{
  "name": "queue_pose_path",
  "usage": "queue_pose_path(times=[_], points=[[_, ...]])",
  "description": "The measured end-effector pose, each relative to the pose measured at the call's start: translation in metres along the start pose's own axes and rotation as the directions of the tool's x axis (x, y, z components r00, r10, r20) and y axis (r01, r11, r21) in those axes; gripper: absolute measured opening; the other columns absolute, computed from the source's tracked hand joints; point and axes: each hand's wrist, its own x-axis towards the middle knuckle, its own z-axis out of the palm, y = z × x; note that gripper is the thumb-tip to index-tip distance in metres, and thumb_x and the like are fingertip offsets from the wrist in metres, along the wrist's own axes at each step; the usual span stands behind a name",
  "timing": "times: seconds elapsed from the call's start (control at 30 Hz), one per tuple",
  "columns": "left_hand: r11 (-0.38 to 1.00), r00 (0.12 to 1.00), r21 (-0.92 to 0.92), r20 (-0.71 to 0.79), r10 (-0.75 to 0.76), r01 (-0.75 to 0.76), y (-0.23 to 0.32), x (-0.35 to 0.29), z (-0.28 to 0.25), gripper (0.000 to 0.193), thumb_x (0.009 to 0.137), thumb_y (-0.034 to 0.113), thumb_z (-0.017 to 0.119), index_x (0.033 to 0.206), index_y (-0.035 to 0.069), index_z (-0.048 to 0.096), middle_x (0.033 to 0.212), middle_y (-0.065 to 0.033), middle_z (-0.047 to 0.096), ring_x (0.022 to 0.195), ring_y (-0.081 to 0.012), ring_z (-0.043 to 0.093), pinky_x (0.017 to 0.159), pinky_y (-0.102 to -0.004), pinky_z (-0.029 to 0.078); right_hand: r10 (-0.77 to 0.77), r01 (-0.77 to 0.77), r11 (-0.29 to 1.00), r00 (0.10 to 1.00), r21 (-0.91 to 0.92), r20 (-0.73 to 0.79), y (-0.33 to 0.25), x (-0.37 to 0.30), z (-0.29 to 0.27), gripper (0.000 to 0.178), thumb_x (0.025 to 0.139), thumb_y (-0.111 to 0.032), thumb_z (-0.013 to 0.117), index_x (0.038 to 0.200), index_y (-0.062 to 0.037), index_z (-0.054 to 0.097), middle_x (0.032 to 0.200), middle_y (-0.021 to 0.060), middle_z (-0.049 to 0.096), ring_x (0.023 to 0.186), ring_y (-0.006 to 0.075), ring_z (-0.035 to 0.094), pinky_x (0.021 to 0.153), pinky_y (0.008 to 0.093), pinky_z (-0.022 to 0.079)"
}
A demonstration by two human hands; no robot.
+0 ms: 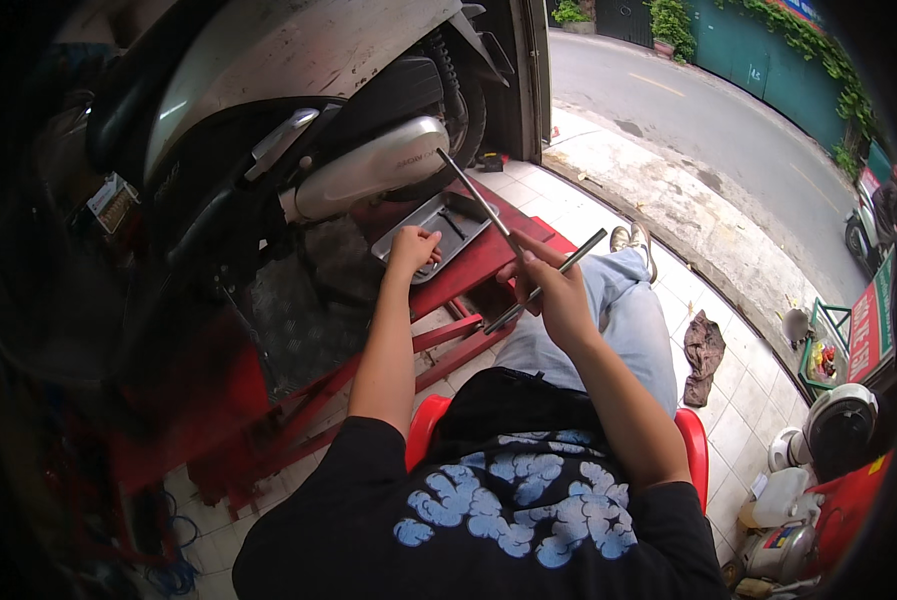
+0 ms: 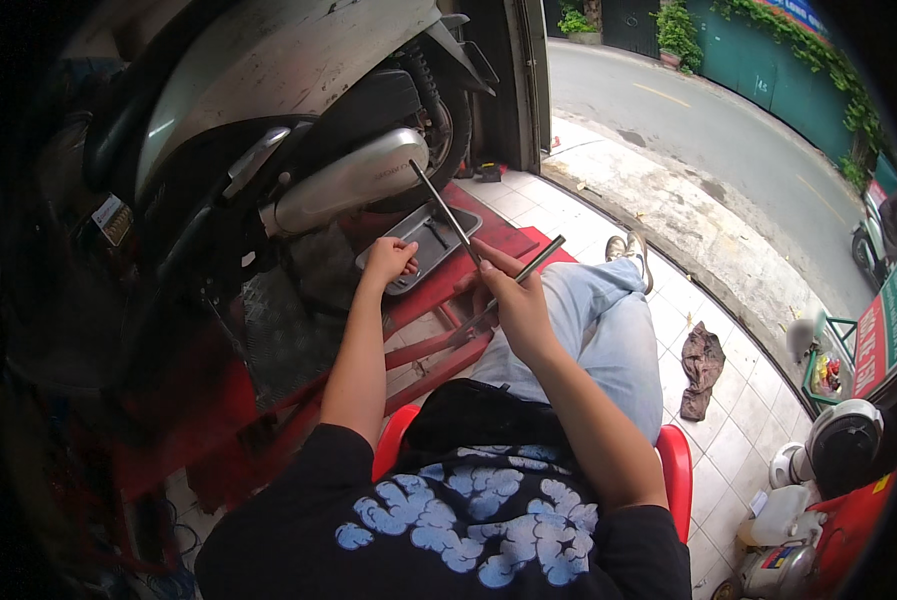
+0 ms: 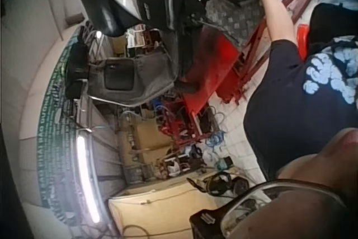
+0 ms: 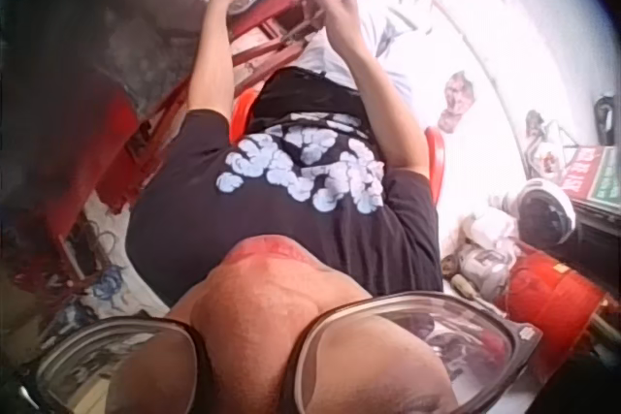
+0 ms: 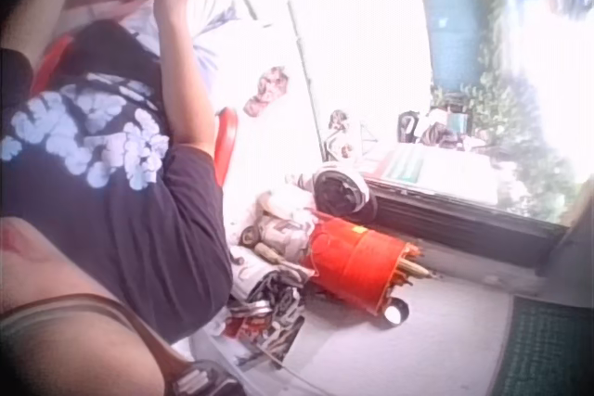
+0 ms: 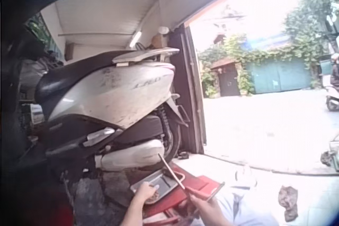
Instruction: The person uses a T-handle wrench to unscrew bolts from the engine casing of a motorcycle while holding a metal tray below to catch parts.
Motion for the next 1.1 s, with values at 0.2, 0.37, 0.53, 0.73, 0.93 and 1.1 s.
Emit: queue_pose_path(times=[0.2, 0.37, 0.53, 0.73, 0.93, 1.1], points=[[0.780, 0.992, -0.612, -0.078, 0.102, -0.129, 0.110, -0.027, -0.008, 0.036, 0.100, 0.036, 0.048, 0.101, 0.005, 0.066, 0.077, -0.0058, 0.069, 0.063, -0.0103, 0.065, 0.053, -0.0227, 0.046, 0.017, -0.011, 0.996, 0.998, -0.094, 0.065, -0.012, 0.031, 0.027, 0.043, 0.097, -0.015, 0.048, 0.136, 0.0043, 0.048, 0.084, 0.0096, 0.069, 0.056, 0.0055, 0.053, 0.046, 0.0185, 0.038], [0.590, 0.981, -0.784, -0.170, 0.097, -0.194, 0.124, -0.039, -0.008, 0.042, 0.102, 0.039, 0.041, 0.108, 0.005, 0.066, 0.079, -0.0038, 0.069, 0.060, -0.0067, 0.060, 0.052, -0.0205, 0.043, 0.071, -0.056, 0.994, 0.985, -0.097, 0.159, -0.016, 0.065, 0.051, 0.042, 0.096, -0.013, 0.045, 0.134, 0.0025, 0.051, 0.083, 0.0091, 0.069, 0.055, 0.0068, 0.052, 0.045, 0.0199, 0.037], [0.498, 0.981, -0.848, -0.124, 0.150, -0.183, 0.115, -0.032, -0.018, 0.042, 0.102, 0.038, 0.042, 0.113, 0.004, 0.065, 0.081, -0.0037, 0.069, 0.060, -0.0057, 0.057, 0.052, -0.0190, 0.042, 0.064, -0.044, 0.991, 0.985, -0.123, 0.162, -0.014, 0.082, 0.064, 0.041, 0.095, -0.013, 0.045, 0.132, 0.0022, 0.053, 0.082, 0.0072, 0.069, 0.054, 0.0068, 0.051, 0.044, 0.0203, 0.035], [0.411, 0.971, -0.896, -0.083, 0.225, -0.171, 0.104, -0.025, -0.020, 0.045, 0.103, 0.041, 0.041, 0.120, 0.003, 0.060, 0.085, -0.0028, 0.066, 0.063, -0.0070, 0.057, 0.053, -0.0195, 0.042, 0.149, -0.157, 0.981, 0.986, 0.116, 0.073, -0.006, 0.106, 0.074, 0.039, 0.094, -0.010, 0.047, 0.130, 0.0032, 0.053, 0.079, 0.0072, 0.065, 0.058, 0.0091, 0.051, 0.049, 0.0215, 0.038], [0.326, 0.950, -0.943, 0.045, 0.309, -0.061, 0.112, -0.031, -0.019, 0.044, 0.100, 0.041, 0.049, 0.122, 0.004, 0.057, 0.084, 0.0000, 0.061, 0.064, -0.0052, 0.054, 0.053, -0.0184, 0.044, 0.307, -0.349, 0.808, 0.937, 0.476, 0.165, -0.023, 0.122, 0.066, 0.036, 0.095, -0.009, 0.046, 0.129, 0.0029, 0.047, 0.087, 0.0109, 0.062, 0.063, 0.0119, 0.054, 0.061, 0.0243, 0.048], [0.274, 0.925, -0.961, 0.070, 0.374, -0.038, 0.123, -0.034, -0.007, 0.038, 0.096, 0.042, 0.058, 0.110, 0.007, 0.059, 0.077, 0.0035, 0.059, 0.064, -0.0048, 0.055, 0.055, -0.0182, 0.045, 0.306, -0.334, 0.831, 0.942, 0.446, 0.136, -0.019, 0.123, 0.063, 0.036, 0.095, -0.010, 0.044, 0.129, 0.0014, 0.048, 0.087, 0.0103, 0.062, 0.064, 0.0110, 0.056, 0.059, 0.0234, 0.050]])
